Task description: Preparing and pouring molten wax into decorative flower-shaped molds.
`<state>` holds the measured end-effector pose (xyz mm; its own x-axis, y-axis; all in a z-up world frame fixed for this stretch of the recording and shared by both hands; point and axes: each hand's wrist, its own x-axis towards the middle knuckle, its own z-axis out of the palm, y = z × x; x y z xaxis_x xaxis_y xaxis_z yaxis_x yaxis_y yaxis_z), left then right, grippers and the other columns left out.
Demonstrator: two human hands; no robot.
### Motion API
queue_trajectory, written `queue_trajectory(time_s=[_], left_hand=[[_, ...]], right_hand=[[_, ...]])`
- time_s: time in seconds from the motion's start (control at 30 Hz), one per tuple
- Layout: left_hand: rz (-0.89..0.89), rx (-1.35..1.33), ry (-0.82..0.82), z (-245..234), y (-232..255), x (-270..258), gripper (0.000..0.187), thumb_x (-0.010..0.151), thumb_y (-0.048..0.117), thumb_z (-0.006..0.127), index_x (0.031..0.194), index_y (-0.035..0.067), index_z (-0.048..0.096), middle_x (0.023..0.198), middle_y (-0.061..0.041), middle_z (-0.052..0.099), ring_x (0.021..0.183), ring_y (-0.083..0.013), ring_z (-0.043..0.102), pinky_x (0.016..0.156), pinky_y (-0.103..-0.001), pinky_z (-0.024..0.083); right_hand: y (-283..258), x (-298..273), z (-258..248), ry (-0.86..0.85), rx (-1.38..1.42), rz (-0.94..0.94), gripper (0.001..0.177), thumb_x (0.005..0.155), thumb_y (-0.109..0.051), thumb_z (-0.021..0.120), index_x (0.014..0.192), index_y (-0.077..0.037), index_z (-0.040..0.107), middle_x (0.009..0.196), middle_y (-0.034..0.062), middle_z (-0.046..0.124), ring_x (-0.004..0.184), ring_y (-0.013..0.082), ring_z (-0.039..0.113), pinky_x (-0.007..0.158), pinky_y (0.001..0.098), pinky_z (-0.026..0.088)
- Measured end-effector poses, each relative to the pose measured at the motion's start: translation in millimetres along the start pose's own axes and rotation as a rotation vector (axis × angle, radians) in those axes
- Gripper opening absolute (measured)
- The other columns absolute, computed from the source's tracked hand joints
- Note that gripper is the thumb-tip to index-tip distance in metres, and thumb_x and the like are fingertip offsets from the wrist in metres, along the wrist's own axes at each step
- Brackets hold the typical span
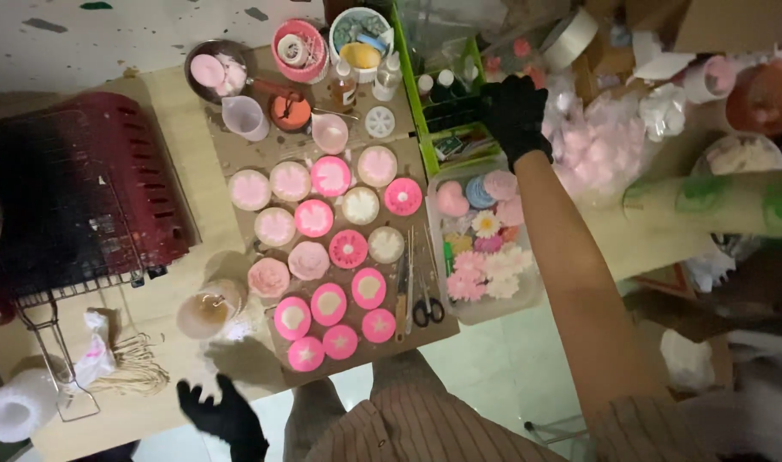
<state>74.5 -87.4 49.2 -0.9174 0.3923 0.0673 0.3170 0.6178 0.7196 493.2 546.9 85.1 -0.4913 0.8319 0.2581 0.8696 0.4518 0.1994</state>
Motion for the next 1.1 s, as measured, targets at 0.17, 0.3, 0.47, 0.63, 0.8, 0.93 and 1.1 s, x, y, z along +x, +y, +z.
queue_trajectory(time_s=[0.17,0.3,0.47,0.63,0.8,0.93,1.1], left_hand=[[-0.028,0.031,0.089,-6.6,14.2,-13.1,0.067,0.096,0.002,0.082,0.154,0.0,0.048,0.145,-0.016,0.057,0.118,-0.0269,0.057,0.092,-0.039,0.049],[-0.038,0.04,0.144,-16.6,23.4,-21.7,0.06,0.1,0.001,0.079,0.152,0.0,0.049,0.143,-0.016,0.058,0.118,-0.026,0.058,0.095,-0.038,0.05],[-0.043,0.033,0.199,-34.5,37.0,-28.8,0.052,0.105,0.0,0.076,0.151,0.0,0.051,0.141,-0.015,0.059,0.118,-0.0251,0.059,0.098,-0.038,0.052],[-0.033,0.025,0.247,-56.7,73.6,-15.3,0.046,0.108,0.0,0.074,0.15,0.0,0.053,0.14,-0.015,0.06,0.118,-0.0244,0.06,0.1,-0.037,0.053],[-0.153,-0.271,0.386,-42.0,151.3,13.3,0.042,0.106,0.0,0.068,0.145,0.001,0.055,0.136,-0.012,0.06,0.109,-0.02,0.058,0.089,-0.033,0.055],[0.04,-0.346,0.266,-25.2,249.9,31.2,0.032,0.105,-0.003,0.065,0.136,0.0,0.061,0.129,-0.01,0.066,0.108,-0.0178,0.062,0.095,-0.032,0.053],[0.274,-0.522,-0.41,-51.6,419.0,27.3,0.024,0.096,0.004,0.071,0.12,0.003,0.07,0.108,-0.004,0.072,0.097,-0.0135,0.066,0.085,-0.029,0.052]], right_hand=[[7.0,-0.3,82.2,-0.238,-0.061,-0.013,0.023,0.098,-0.034,0.059,0.099,-0.018,0.075,0.097,0.011,0.071,0.102,0.0381,0.062,0.084,0.0696,0.04],[13.2,2.4,98.4,-0.276,-0.017,-0.04,0.024,0.096,-0.034,0.058,0.098,-0.017,0.075,0.095,0.0109,0.072,0.101,0.0373,0.062,0.086,0.0718,0.039],[24.8,4.8,82.8,-0.283,0.076,-0.037,0.023,0.101,-0.028,0.058,0.096,-0.014,0.075,0.089,0.0138,0.071,0.088,0.0361,0.067,0.073,0.0564,0.05],[40.5,3.5,7.3,-0.216,-0.01,-0.291,0.026,0.096,-0.036,0.065,0.084,-0.015,0.076,0.083,0.013,0.072,0.078,0.031,0.07,0.076,0.0474,0.056],[-24.4,2.4,-172.8,-0.137,1.674,0.263,0.025,0.089,-0.008,0.077,0.114,-0.005,0.074,0.105,0.0058,0.074,0.096,0.0161,0.069,0.088,0.0284,0.056],[-81.9,-10.5,-321.8,-0.093,1.655,0.139,0.02,0.093,0.004,0.08,0.106,-0.006,0.07,0.094,0.0021,0.059,0.086,0.0111,0.055,0.08,0.026,0.046],[-101.0,-18.7,-416.3,0.136,1.118,-0.377,0.028,0.083,-0.008,0.083,0.108,-0.012,0.073,0.101,0.0022,0.071,0.092,0.0171,0.063,0.084,0.0301,0.049]])
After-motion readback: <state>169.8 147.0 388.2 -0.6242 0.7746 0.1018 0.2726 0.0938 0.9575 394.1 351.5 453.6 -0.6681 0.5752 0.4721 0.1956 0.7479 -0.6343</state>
